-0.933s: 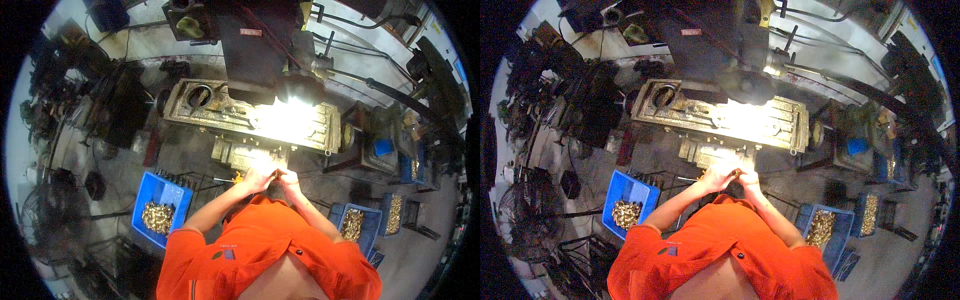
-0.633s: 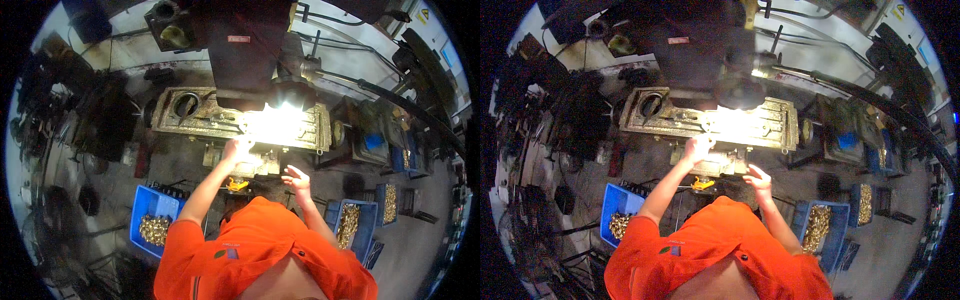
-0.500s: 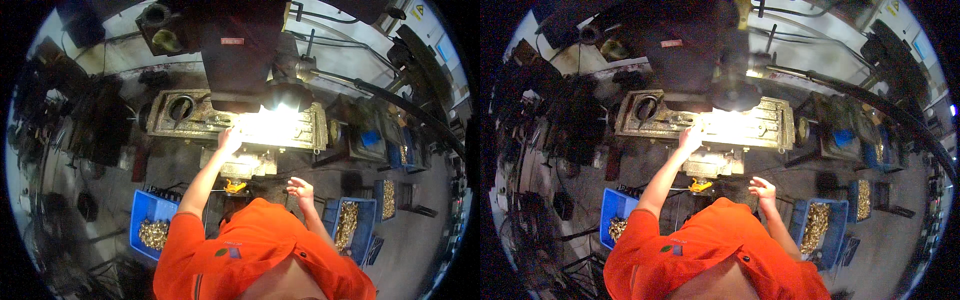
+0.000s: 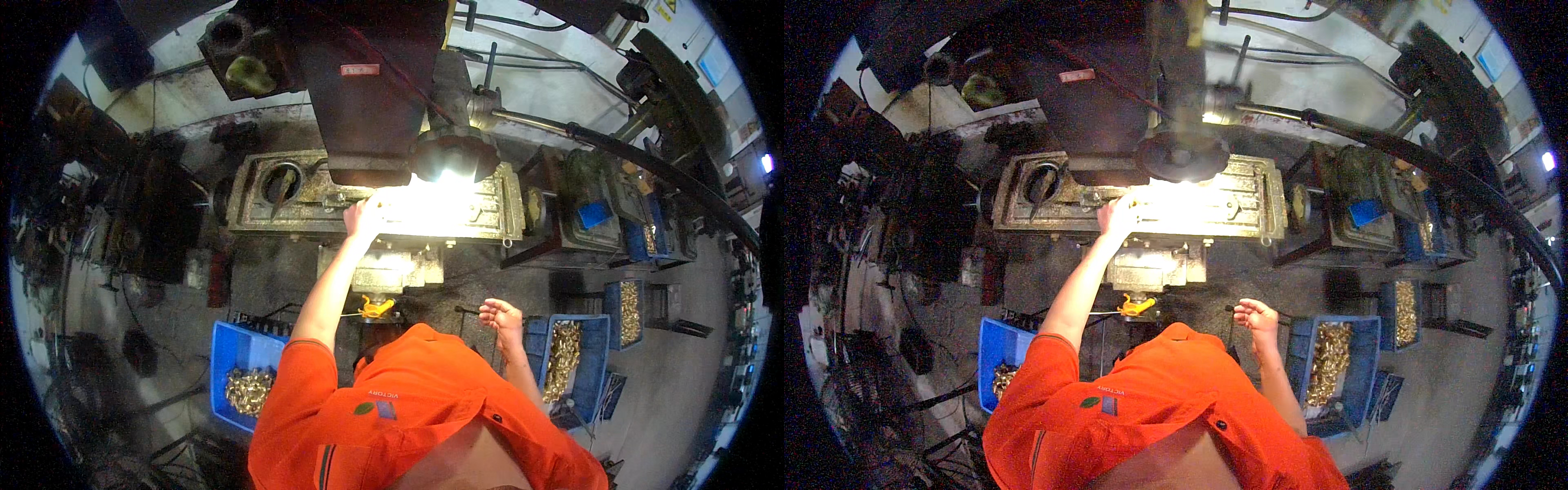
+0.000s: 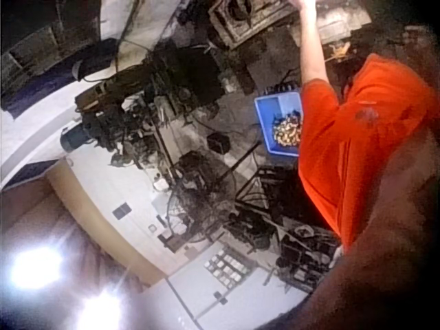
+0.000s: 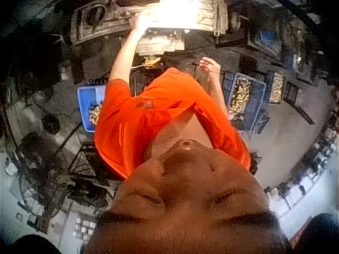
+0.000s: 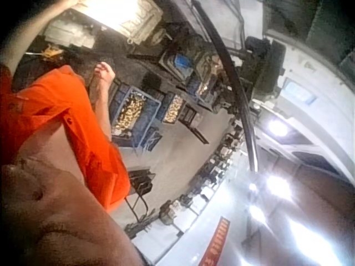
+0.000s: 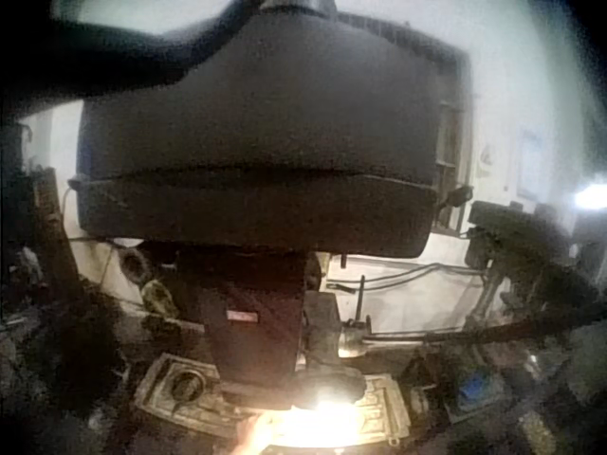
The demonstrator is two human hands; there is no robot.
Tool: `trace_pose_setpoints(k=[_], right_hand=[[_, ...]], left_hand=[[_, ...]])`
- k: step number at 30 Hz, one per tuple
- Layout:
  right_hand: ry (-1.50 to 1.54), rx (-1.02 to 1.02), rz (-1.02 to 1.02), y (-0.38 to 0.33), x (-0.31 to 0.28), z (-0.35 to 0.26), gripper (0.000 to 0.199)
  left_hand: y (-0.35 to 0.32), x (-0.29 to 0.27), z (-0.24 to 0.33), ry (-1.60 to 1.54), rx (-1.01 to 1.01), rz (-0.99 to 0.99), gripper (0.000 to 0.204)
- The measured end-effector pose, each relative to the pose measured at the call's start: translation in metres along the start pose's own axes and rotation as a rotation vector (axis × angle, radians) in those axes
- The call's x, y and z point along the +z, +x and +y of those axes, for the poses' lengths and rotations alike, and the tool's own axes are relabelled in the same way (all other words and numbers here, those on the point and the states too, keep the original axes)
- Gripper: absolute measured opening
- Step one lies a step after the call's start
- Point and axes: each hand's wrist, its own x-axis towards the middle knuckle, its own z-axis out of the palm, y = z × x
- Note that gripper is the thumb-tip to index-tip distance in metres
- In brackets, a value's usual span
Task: The person repeatedly picks small brass parts from a blue bin, places each part into a milling machine vise, operates the machine to mill the part, then removes the finished part and returns it to the bin. This cycle repeats throughout the clip.
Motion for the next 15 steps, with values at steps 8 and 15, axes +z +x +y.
trace_pose_setpoints(k=[8, 15], right_hand=[[-0.644, -0.566, -0.038, -0.059, 0.037, -0.189, 0.056], [-2.065, -1.786, 0.533, -0.2, 0.07, -0.383, 0.05]], left_hand=[[-0.019, -0.001, -0.004, -0.061, -0.153, 0.017, 0.033], [-0.007, 0.012, -0.022, 0.056, -0.199, -0.034, 0.045]])
